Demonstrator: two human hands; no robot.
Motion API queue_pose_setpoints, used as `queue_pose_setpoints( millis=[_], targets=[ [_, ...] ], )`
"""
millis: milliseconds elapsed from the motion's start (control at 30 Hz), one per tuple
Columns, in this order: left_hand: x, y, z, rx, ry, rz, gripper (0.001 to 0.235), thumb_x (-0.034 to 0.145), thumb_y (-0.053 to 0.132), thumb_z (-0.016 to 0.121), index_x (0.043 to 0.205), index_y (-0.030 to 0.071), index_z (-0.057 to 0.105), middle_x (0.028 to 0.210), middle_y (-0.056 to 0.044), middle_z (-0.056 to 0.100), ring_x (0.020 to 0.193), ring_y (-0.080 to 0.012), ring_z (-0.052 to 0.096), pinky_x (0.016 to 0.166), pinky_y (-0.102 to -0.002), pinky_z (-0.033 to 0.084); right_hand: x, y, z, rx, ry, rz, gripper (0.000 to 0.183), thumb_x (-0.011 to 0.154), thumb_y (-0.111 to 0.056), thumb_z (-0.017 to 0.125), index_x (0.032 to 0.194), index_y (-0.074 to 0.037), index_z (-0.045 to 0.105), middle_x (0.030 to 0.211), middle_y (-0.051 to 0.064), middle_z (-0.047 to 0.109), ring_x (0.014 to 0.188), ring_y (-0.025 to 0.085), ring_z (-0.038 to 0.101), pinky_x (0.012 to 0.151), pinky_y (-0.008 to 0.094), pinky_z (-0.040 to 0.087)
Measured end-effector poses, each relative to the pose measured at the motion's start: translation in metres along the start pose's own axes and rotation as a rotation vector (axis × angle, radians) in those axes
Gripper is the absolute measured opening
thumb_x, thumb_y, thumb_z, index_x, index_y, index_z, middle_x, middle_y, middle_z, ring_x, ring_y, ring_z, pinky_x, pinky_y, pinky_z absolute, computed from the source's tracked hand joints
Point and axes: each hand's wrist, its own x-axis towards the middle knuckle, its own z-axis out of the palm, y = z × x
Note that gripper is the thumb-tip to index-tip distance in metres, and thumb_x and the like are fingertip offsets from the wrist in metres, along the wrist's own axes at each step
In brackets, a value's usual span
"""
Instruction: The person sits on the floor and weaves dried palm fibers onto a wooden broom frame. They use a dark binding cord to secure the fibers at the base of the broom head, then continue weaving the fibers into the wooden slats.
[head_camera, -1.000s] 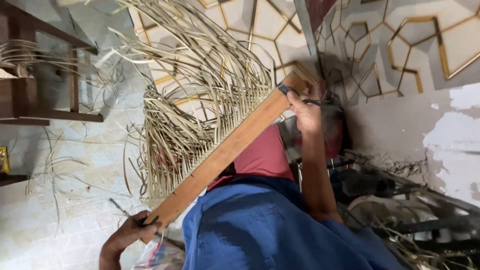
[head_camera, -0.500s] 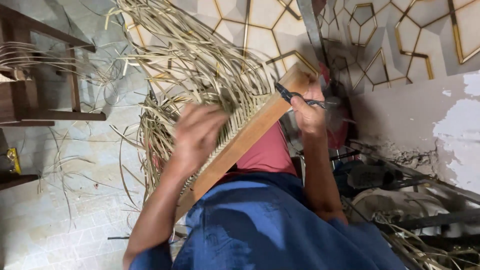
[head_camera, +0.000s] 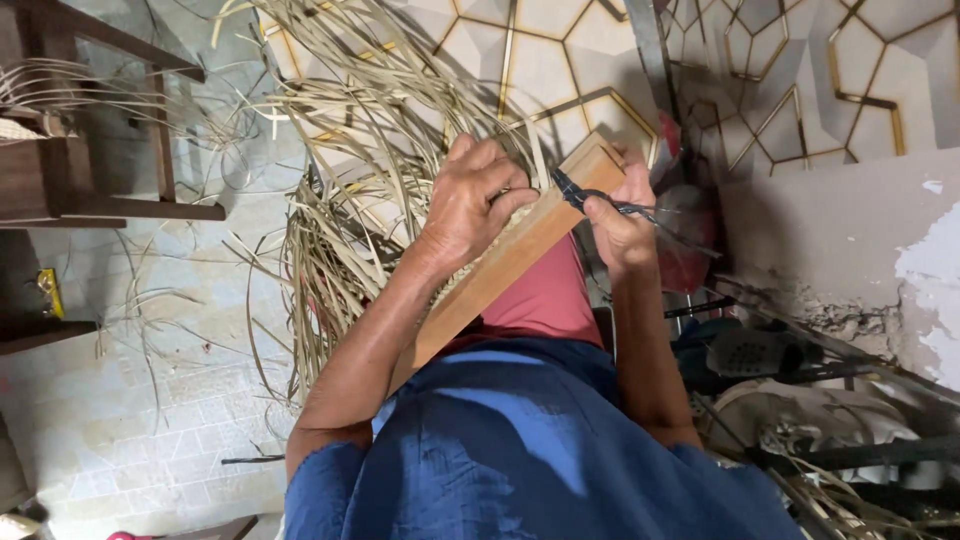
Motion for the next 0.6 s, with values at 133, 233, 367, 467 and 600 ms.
queue_pose_setpoints(
  millis=[133, 233, 367, 467, 600],
  targets=[
    [-0.001, -0.007, -0.004, -0.132, -0.100, -0.210, 0.019, 0.088, 0.022, 0.081, 0.081, 0.011, 0.068, 0.072, -0.003, 0.055, 0.073, -0.0244, 0.050, 0.072, -0.039, 0.046, 0.001, 0.003, -0.001, 0.015, 0.003, 0.010, 0.064, 0.088, 0.006, 0.073, 0.142, -0.007, 0.041, 0.132, 0.018, 0.065, 0.114, 0.025, 0.069, 0.090, 0.040, 0.064],
    [0.005, -0.005, -0.011, -0.201, -0.154, -0.249, 0.017, 0.085, 0.019, 0.084, 0.083, 0.009, 0.070, 0.068, -0.006, 0.058, 0.069, -0.0270, 0.054, 0.069, -0.041, 0.047, 0.000, 0.004, 0.000, 0.028, 0.001, 0.015, 0.066, 0.087, 0.006, 0.073, 0.143, -0.007, 0.040, 0.132, 0.018, 0.065, 0.114, 0.025, 0.069, 0.089, 0.040, 0.065],
    [0.002, -0.018, -0.003, -0.259, -0.152, -0.272, 0.022, 0.083, 0.021, 0.085, 0.092, 0.008, 0.070, 0.070, -0.009, 0.063, 0.071, -0.0345, 0.059, 0.071, -0.046, 0.049, 0.000, 0.012, -0.012, 0.002, -0.010, -0.002, 0.065, 0.088, 0.006, 0.071, 0.144, -0.006, 0.040, 0.134, 0.019, 0.063, 0.117, 0.025, 0.067, 0.093, 0.043, 0.064],
    [0.002, -0.030, 0.000, -0.278, -0.182, -0.262, 0.016, 0.083, 0.011, 0.084, 0.092, 0.006, 0.072, 0.073, -0.012, 0.062, 0.073, -0.0339, 0.058, 0.073, -0.046, 0.049, 0.001, 0.015, -0.009, 0.015, 0.002, 0.021, 0.065, 0.090, 0.007, 0.070, 0.146, -0.007, 0.040, 0.135, 0.020, 0.063, 0.116, 0.025, 0.068, 0.092, 0.039, 0.063],
    [0.000, -0.036, 0.006, -0.417, -0.225, -0.323, 0.015, 0.086, 0.009, 0.084, 0.094, 0.003, 0.073, 0.074, -0.010, 0.061, 0.073, -0.0260, 0.054, 0.075, -0.042, 0.046, 0.002, 0.005, 0.006, 0.011, 0.012, 0.027, 0.064, 0.091, 0.005, 0.071, 0.146, -0.007, 0.040, 0.133, 0.020, 0.065, 0.112, 0.022, 0.069, 0.086, 0.034, 0.064]
  ],
)
